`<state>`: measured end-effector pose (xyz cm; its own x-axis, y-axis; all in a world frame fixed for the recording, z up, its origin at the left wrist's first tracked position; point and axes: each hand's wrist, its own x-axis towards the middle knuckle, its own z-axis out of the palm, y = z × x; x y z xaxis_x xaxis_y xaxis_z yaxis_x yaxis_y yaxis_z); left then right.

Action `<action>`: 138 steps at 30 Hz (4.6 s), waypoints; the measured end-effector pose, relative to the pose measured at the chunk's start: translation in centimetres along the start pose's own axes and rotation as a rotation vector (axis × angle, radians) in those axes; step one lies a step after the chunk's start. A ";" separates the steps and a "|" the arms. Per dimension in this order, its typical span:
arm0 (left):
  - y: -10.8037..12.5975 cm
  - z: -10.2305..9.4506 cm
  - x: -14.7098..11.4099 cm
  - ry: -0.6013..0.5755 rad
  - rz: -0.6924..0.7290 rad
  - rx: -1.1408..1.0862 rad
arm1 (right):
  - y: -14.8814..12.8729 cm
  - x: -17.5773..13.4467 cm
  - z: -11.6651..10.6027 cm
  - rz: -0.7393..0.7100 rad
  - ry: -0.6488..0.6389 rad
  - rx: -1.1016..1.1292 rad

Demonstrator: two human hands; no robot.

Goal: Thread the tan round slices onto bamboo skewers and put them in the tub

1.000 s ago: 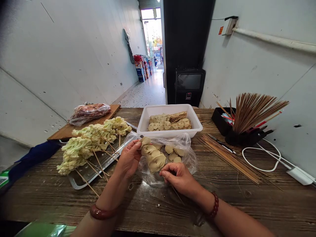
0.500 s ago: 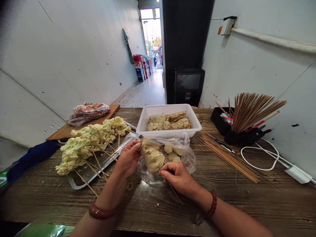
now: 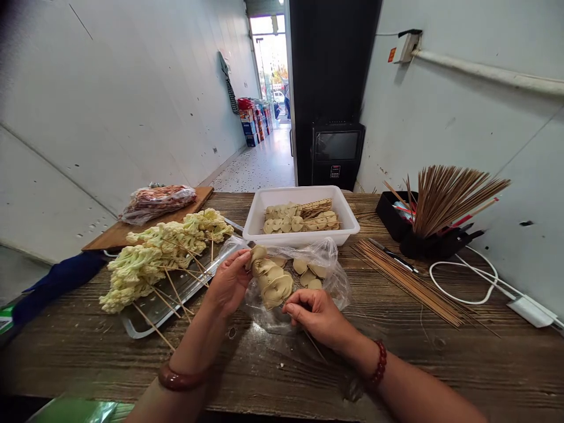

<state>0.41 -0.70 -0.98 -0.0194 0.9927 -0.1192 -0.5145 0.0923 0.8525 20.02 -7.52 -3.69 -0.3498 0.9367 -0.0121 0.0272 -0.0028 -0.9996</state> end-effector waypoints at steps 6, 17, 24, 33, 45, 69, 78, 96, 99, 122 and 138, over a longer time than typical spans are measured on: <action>-0.1 0.1 0.0 0.021 0.019 0.035 | 0.0 -0.1 0.1 0.005 0.013 -0.043; 0.1 0.4 0.0 0.096 0.102 0.113 | -0.2 -0.1 0.0 -0.001 0.028 -0.070; 0.0 0.5 0.0 0.068 0.123 0.141 | 0.0 0.0 -0.1 -0.016 0.053 -0.069; -0.1 0.1 0.3 0.112 0.112 0.159 | 0.0 0.0 -0.1 -0.026 0.056 -0.082; -0.1 -0.2 0.3 0.083 0.166 0.205 | -0.1 0.0 -0.1 -0.007 0.051 -0.051; -1.3 1.5 -1.3 -0.315 -0.269 0.052 | -0.3 0.5 0.0 -0.032 0.164 0.033; -1.7 1.8 -1.2 -0.239 -0.226 -0.035 | 0.1 0.8 0.2 0.070 0.165 0.070; -1.6 2.0 -1.4 -0.208 -0.251 -0.015 | 0.2 0.7 0.2 -0.027 0.153 -0.127; -1.7 2.1 -1.5 -0.202 -0.246 -0.005 | 0.1 0.7 0.2 -0.037 0.159 -0.143; -0.8 1.5 -0.9 -0.110 -0.206 -0.146 | 0.5 0.5 0.0 -0.105 0.148 -0.172; -0.3 0.9 -0.5 -0.066 -0.150 -0.159 | 1.0 0.5 0.0 -0.100 0.089 -0.201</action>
<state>1.35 -1.18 -0.76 0.1209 0.9721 -0.2012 -0.6363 0.2314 0.7360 19.87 -7.05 -4.68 -0.2766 0.9560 0.0978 0.1852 0.1528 -0.9707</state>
